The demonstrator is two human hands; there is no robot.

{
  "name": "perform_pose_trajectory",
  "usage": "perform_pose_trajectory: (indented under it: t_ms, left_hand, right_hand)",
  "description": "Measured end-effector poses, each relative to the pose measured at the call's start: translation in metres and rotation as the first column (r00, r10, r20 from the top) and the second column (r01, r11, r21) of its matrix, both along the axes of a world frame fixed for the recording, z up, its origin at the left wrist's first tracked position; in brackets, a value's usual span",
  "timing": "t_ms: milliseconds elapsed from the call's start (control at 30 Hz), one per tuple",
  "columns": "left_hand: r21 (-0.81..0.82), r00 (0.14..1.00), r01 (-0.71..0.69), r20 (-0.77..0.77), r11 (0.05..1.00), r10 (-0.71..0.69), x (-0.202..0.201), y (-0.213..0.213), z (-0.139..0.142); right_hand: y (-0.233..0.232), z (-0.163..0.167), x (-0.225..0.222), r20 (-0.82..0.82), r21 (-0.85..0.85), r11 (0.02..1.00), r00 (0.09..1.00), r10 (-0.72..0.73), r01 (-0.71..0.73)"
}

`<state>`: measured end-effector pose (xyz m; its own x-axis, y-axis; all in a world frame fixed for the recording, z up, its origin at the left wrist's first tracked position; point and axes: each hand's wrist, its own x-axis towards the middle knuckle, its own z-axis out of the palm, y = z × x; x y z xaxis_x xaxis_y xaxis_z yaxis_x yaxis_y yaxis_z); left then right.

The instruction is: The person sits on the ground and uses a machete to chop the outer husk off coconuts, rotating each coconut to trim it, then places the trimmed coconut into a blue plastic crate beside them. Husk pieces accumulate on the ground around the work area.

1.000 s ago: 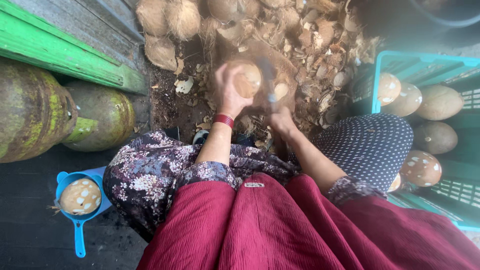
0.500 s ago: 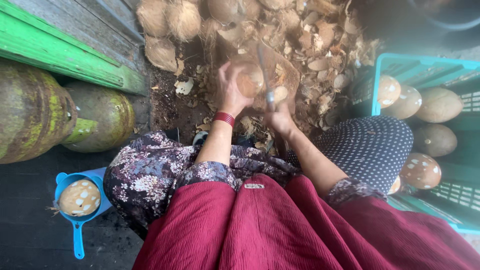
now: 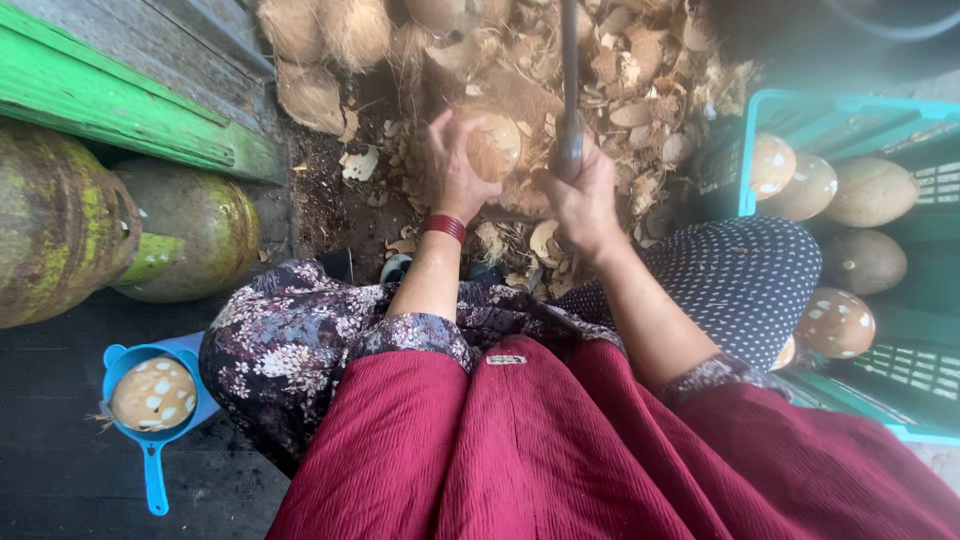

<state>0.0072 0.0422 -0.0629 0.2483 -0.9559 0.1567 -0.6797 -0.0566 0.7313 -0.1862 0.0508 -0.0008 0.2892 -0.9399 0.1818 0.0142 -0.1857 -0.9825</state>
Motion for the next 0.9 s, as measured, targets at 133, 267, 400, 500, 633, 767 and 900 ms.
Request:
perform_pose_trajectory:
  t_ms: [133, 267, 400, 500, 633, 767, 900]
  left_hand:
    - [-0.071, 0.996, -0.04, 0.072, 0.997, 0.045, -0.004, 0.001, -0.003]
    - [-0.063, 0.993, -0.083, 0.083, 0.995, 0.088, -0.003, 0.003, -0.006]
    - [-0.125, 0.989, -0.15, -0.017, 0.981, 0.149, 0.002, 0.004, -0.009]
    - [0.013, 0.988, -0.153, -0.002, 0.988, 0.153, 0.002, 0.0, -0.009]
    - [-0.018, 0.994, -0.1, 0.036, 0.995, 0.1, -0.003, -0.005, -0.008]
    - [0.022, 0.989, -0.051, 0.141, 0.998, 0.047, -0.008, -0.004, -0.01]
    - [0.018, 0.992, -0.053, 0.115, 0.998, 0.051, -0.01, -0.002, -0.01]
  right_hand:
    - [0.021, -0.051, 0.02, -0.178, 0.648, 0.75, 0.984, -0.019, 0.132]
    - [0.021, -0.083, 0.014, -0.173, 0.724, 0.686, 0.981, 0.087, 0.067]
    - [0.012, -0.075, 0.011, -0.394, 0.484, 0.863, 0.916, 0.069, 0.143]
    - [0.015, -0.05, 0.017, -0.365, 0.458, 0.883, 0.928, 0.078, 0.106]
    - [0.013, 0.0, 0.01, -0.344, 0.64, 0.763, 0.923, 0.173, 0.095]
    - [0.005, 0.028, -0.003, -0.413, 0.295, 0.95, 0.91, 0.027, 0.105]
    - [0.015, -0.006, 0.011, -0.081, 0.228, 0.964, 0.989, -0.124, 0.14]
